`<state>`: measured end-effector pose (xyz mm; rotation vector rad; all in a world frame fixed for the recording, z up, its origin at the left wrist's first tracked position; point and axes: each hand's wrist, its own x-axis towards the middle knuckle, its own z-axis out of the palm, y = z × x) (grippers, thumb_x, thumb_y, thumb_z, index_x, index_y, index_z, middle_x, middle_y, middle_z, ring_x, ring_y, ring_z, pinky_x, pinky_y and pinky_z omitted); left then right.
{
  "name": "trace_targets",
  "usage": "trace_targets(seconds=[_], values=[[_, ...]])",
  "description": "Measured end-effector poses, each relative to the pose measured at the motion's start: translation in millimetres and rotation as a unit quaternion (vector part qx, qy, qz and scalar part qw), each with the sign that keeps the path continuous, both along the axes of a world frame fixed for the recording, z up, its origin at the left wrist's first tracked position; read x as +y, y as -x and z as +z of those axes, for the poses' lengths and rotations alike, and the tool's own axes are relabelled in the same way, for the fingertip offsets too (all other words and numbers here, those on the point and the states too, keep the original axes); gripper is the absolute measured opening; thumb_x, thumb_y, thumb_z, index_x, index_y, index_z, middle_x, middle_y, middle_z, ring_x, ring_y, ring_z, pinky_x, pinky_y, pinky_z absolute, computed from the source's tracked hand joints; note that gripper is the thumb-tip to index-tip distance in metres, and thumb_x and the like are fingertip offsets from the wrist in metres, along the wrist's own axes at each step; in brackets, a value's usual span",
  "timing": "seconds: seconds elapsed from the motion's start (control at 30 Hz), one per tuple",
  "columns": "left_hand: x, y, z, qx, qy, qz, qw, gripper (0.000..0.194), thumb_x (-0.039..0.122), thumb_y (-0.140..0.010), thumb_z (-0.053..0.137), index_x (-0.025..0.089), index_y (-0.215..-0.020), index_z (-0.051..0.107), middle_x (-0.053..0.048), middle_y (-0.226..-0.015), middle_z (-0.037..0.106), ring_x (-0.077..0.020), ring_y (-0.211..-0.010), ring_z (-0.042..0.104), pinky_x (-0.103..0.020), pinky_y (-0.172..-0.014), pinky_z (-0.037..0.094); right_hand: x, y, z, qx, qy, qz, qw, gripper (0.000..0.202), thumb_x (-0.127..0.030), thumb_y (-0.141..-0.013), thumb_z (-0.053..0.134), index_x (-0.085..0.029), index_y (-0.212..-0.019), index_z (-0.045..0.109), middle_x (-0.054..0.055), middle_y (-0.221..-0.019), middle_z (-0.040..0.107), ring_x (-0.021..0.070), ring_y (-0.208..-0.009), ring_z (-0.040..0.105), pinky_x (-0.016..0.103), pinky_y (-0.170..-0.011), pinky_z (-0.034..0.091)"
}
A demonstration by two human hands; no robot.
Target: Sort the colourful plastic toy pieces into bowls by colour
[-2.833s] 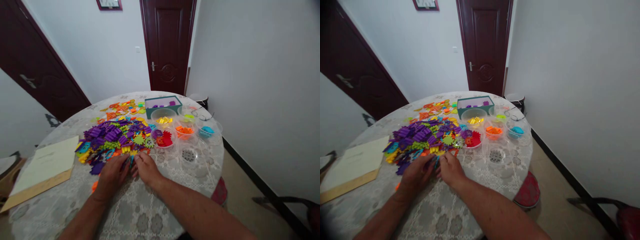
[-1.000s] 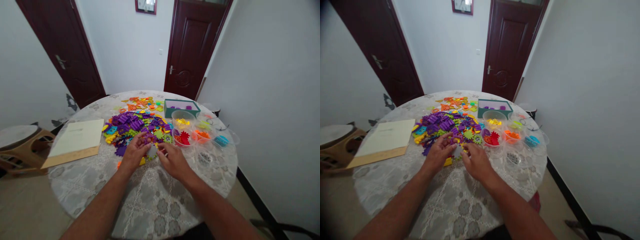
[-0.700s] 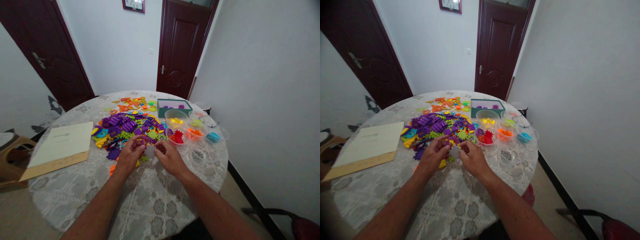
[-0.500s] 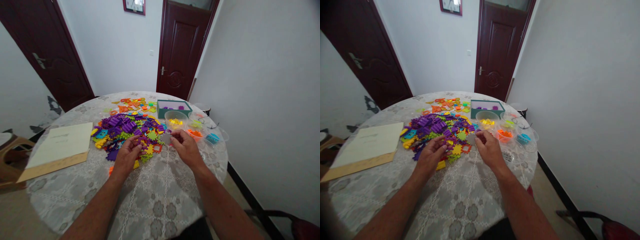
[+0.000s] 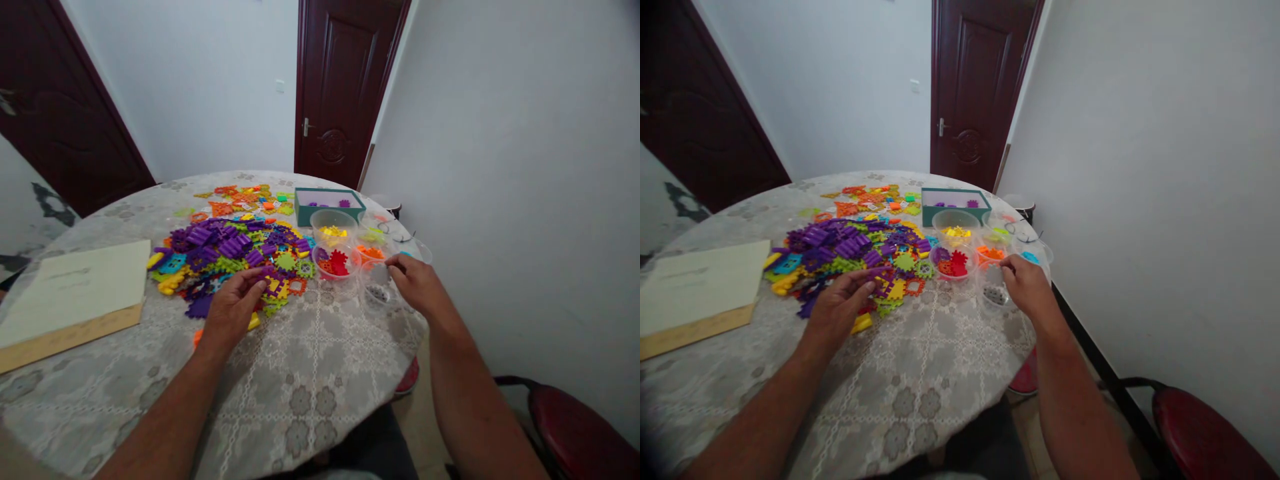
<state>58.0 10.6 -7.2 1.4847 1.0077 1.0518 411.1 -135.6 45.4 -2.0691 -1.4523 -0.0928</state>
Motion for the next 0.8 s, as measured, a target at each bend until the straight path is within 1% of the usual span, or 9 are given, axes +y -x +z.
trace_targets(seconds=[0.13, 0.2, 0.3, 0.4, 0.47, 0.57, 0.63, 0.7, 0.8], values=[[2.7, 2.1, -3.2, 0.012, -0.017, -0.003, 1.000, 0.044, 0.049, -0.086, 0.074, 0.022, -0.121, 0.071, -0.007, -0.108, 0.079, -0.0212, -0.091, 0.073, -0.029, -0.069, 0.058, 5.7, 9.5, -2.7, -0.028, -0.049, -0.031, 0.998, 0.028, -0.026, -0.092, 0.050, -0.018, -0.103, 0.075, 0.012, -0.104, 0.078, 0.0244, -0.095, 0.071, 0.039, -0.090, 0.053], [3.7, 2.7, -4.7, 0.012, -0.024, 0.002, 1.000, 0.042, 0.048, -0.086, 0.074, 0.022, -0.119, 0.072, -0.007, -0.106, 0.079, -0.0221, -0.093, 0.073, -0.030, -0.071, 0.058, 7.3, 24.5, 0.1, -0.010, -0.077, -0.010, 0.997, 0.029, -0.025, -0.093, 0.049, -0.018, -0.104, 0.075, 0.012, -0.105, 0.078, 0.0246, -0.096, 0.071, 0.039, -0.092, 0.053], [3.3, 3.0, -6.3, 0.019, -0.034, 0.006, 0.999, 0.041, 0.048, -0.085, 0.074, 0.022, -0.118, 0.073, -0.006, -0.101, 0.078, -0.0206, -0.085, 0.071, -0.030, -0.067, 0.056, 10.9, 59.3, 4.5, 0.042, -0.089, 0.069, 0.993, 0.026, -0.025, -0.095, 0.051, -0.021, -0.104, 0.074, 0.009, -0.104, 0.078, 0.0226, -0.095, 0.071, 0.037, -0.090, 0.053], [1.7, 2.7, -7.7, 0.029, -0.033, -0.003, 0.999, 0.042, 0.047, -0.086, 0.072, 0.022, -0.120, 0.073, -0.004, -0.092, 0.075, -0.0175, -0.073, 0.066, -0.029, -0.062, 0.054, 21.0, 101.5, 5.5, 0.097, -0.065, 0.164, 0.980, 0.022, -0.027, -0.096, 0.054, -0.022, -0.106, 0.073, 0.007, -0.100, 0.077, 0.0201, -0.086, 0.071, 0.033, -0.082, 0.054], [0.8, 2.4, -8.2, 0.020, -0.027, -0.007, 0.999, 0.040, 0.046, -0.086, 0.073, 0.021, -0.118, 0.072, -0.003, -0.087, 0.073, -0.0165, -0.069, 0.064, -0.028, -0.060, 0.053, 32.6, 128.8, 3.0, 0.131, -0.043, 0.215, 0.967, 0.023, -0.028, -0.097, 0.056, -0.021, -0.112, 0.072, 0.007, -0.100, 0.076, 0.0193, -0.082, 0.070, 0.033, -0.079, 0.054], [-0.9, 1.9, -7.3, 0.000, -0.025, -0.017, 1.000, 0.037, 0.043, -0.085, 0.074, 0.020, -0.114, 0.072, -0.003, -0.087, 0.073, -0.0161, -0.068, 0.064, -0.028, -0.060, 0.051, 54.7, 162.6, -8.7, 0.179, -0.025, 0.260, 0.948, 0.032, -0.030, -0.097, 0.058, -0.021, -0.125, 0.067, 0.009, -0.109, 0.076, 0.0193, -0.083, 0.069, 0.035, -0.081, 0.054], [-2.1, 2.4, -5.7, -0.002, -0.035, -0.033, 0.999, 0.035, 0.043, -0.087, 0.073, 0.020, -0.114, 0.073, -0.004, -0.091, 0.075, -0.0173, -0.071, 0.065, -0.028, -0.061, 0.052, 67.9, 177.9, -22.6, 0.223, -0.019, 0.267, 0.937, 0.030, -0.032, -0.098, 0.058, -0.021, -0.124, 0.068, 0.008, -0.109, 0.076, 0.0195, -0.085, 0.069, 0.035, -0.081, 0.054], [-2.5, 4.5, -4.4, 0.018, -0.062, -0.040, 0.997, 0.032, 0.043, -0.091, 0.069, 0.021, -0.114, 0.073, -0.006, -0.100, 0.077, -0.0196, -0.079, 0.069, -0.031, -0.067, 0.055, 76.1, 186.7, -39.3, 0.276, -0.018, 0.254, 0.927, 0.027, -0.034, -0.099, 0.056, -0.021, -0.118, 0.070, 0.006, -0.102, 0.076, 0.0199, -0.085, 0.070, 0.033, -0.079, 0.053], [0.4, 11.2, -4.7, 0.105, -0.164, 0.012, 0.981, 0.028, 0.039, -0.099, 0.059, 0.023, -0.115, 0.074, -0.007, -0.109, 0.076, -0.0225, -0.094, 0.070, -0.036, -0.086, 0.056, 77.6, 189.2, -61.1, 0.325, -0.038, 0.206, 0.922, 0.028, -0.037, -0.099, 0.054, -0.019, -0.116, 0.069, 0.006, -0.096, 0.076, 0.0207, -0.084, 0.069, 0.032, -0.078, 0.053]])
